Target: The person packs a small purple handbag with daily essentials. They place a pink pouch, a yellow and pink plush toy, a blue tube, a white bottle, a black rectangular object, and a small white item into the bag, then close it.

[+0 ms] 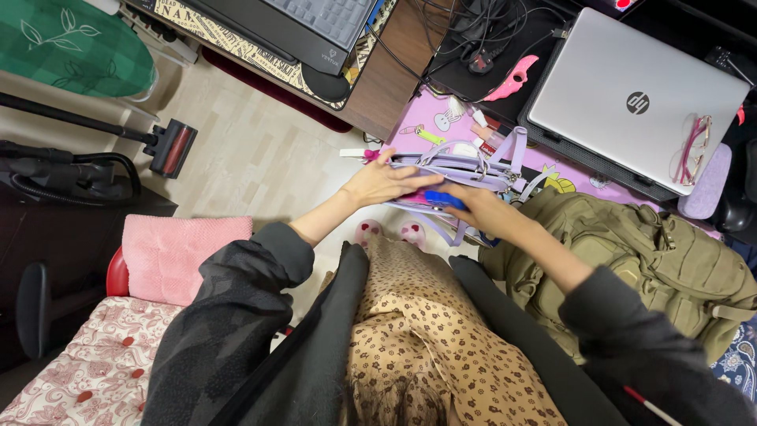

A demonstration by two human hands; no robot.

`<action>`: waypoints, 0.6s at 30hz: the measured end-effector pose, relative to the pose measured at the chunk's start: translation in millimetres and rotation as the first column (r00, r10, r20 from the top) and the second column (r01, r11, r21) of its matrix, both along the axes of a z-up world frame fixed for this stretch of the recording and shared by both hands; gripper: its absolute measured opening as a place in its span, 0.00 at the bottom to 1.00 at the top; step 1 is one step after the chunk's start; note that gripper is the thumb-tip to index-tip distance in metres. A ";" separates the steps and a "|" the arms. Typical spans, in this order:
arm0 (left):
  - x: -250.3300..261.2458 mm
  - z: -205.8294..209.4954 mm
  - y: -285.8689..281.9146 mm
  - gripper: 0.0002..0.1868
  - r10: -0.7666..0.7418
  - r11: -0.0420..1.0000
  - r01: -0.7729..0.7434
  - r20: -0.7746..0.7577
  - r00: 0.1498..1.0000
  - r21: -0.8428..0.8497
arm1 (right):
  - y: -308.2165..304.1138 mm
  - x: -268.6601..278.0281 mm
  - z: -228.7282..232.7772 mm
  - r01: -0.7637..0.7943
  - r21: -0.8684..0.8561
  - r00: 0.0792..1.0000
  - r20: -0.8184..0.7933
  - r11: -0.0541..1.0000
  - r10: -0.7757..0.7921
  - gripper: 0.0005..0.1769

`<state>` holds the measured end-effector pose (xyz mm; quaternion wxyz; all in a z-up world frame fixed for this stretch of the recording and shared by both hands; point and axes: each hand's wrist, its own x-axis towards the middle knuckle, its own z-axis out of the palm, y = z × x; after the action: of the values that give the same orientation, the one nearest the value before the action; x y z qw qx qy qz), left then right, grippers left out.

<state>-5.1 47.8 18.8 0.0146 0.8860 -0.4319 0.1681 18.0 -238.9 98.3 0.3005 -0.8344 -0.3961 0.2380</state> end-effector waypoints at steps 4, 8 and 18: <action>-5.2 -1.7 7.4 0.09 0.144 0.988 -0.140 -0.066 0.987 0.061 | 36.8 8.0 -26.9 -0.181 -0.194 0.959 0.184 0.964 0.217 0.25; -9.8 -4.8 9.7 0.07 0.195 0.975 -0.202 -0.081 0.978 -0.095 | 59.6 15.0 -39.5 -0.283 -0.301 0.801 0.448 0.911 0.397 0.20; -11.0 9.0 8.6 0.06 0.239 0.885 -0.339 -0.312 0.919 -0.318 | 67.6 24.4 -77.2 -0.402 -0.466 0.768 0.297 0.788 0.567 0.27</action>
<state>-16.1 56.4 27.7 0.2115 0.9367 -0.2490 0.1263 42.3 -171.2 21.1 -0.0312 -0.7729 -0.6034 0.1939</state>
